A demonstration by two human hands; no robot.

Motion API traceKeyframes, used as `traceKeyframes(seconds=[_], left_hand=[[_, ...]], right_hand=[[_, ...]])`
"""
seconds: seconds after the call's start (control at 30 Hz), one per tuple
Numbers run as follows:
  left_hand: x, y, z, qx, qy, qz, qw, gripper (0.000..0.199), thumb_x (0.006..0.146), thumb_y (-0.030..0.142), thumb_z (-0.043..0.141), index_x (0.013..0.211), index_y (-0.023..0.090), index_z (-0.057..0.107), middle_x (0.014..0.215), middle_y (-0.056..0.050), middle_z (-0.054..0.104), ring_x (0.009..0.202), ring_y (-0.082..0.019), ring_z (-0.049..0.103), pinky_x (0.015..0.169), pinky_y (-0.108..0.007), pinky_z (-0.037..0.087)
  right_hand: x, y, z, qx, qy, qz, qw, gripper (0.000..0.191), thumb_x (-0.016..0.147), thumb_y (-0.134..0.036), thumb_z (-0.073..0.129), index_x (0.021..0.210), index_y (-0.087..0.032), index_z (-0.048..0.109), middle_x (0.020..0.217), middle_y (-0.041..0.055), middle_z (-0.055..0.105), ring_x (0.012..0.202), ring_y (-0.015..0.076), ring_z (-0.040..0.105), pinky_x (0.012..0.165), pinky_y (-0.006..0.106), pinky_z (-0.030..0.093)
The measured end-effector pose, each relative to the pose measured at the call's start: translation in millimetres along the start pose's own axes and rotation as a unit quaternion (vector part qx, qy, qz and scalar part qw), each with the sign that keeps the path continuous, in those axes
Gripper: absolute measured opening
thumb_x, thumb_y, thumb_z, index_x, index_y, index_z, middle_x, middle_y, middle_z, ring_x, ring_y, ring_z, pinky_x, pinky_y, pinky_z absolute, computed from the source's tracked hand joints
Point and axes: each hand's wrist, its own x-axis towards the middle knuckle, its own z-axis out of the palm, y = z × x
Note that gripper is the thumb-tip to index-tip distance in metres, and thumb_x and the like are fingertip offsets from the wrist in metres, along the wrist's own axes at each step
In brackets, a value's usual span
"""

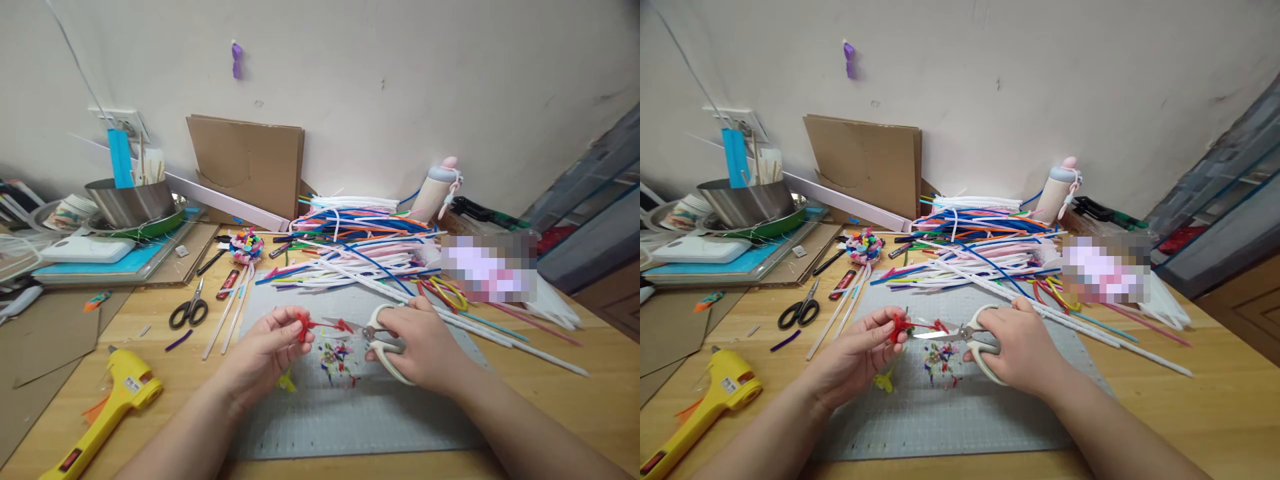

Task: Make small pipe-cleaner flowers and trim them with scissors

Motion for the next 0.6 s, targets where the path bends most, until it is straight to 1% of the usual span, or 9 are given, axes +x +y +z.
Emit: traceKeyframes(seconds=[0.3, 0.43, 0.6], left_hand=[[-2.5, -0.2, 1.4, 0.009, -0.004, -0.001, 1.000, 0.015, 0.075, 0.011, 0.065, 0.089, 0.013, 0.061, 0.079, -0.002, 0.060, 0.069, -0.008, 0.061, 0.066, -0.017, 0.052], [-2.1, 1.4, 1.8, 0.015, 0.010, 0.012, 1.000, 0.016, 0.074, 0.012, 0.067, 0.088, 0.013, 0.061, 0.080, -0.002, 0.061, 0.069, -0.008, 0.061, 0.066, -0.018, 0.051], [-0.6, 1.2, 2.2, 0.045, 0.029, 0.020, 0.998, 0.015, 0.073, 0.014, 0.068, 0.087, 0.014, 0.061, 0.078, -0.001, 0.062, 0.068, -0.008, 0.061, 0.066, -0.018, 0.051]], right_hand=[[1.0, 1.9, 3.9, -0.006, 0.004, -0.002, 1.000, 0.023, 0.075, -0.038, 0.059, 0.067, -0.019, 0.048, 0.063, -0.0028, 0.058, 0.058, 0.0124, 0.046, 0.067, 0.031, 0.021], [1.9, 5.4, 1.5, -0.031, 0.008, 0.015, 0.999, 0.025, 0.075, -0.042, 0.060, 0.071, -0.019, 0.051, 0.068, -0.0010, 0.060, 0.062, 0.0143, 0.049, 0.068, 0.032, 0.022], [2.4, 8.1, 0.0, -0.032, 0.012, 0.019, 0.999, 0.022, 0.075, -0.040, 0.060, 0.073, -0.019, 0.051, 0.072, -0.0005, 0.061, 0.066, 0.0150, 0.050, 0.069, 0.032, 0.022]])
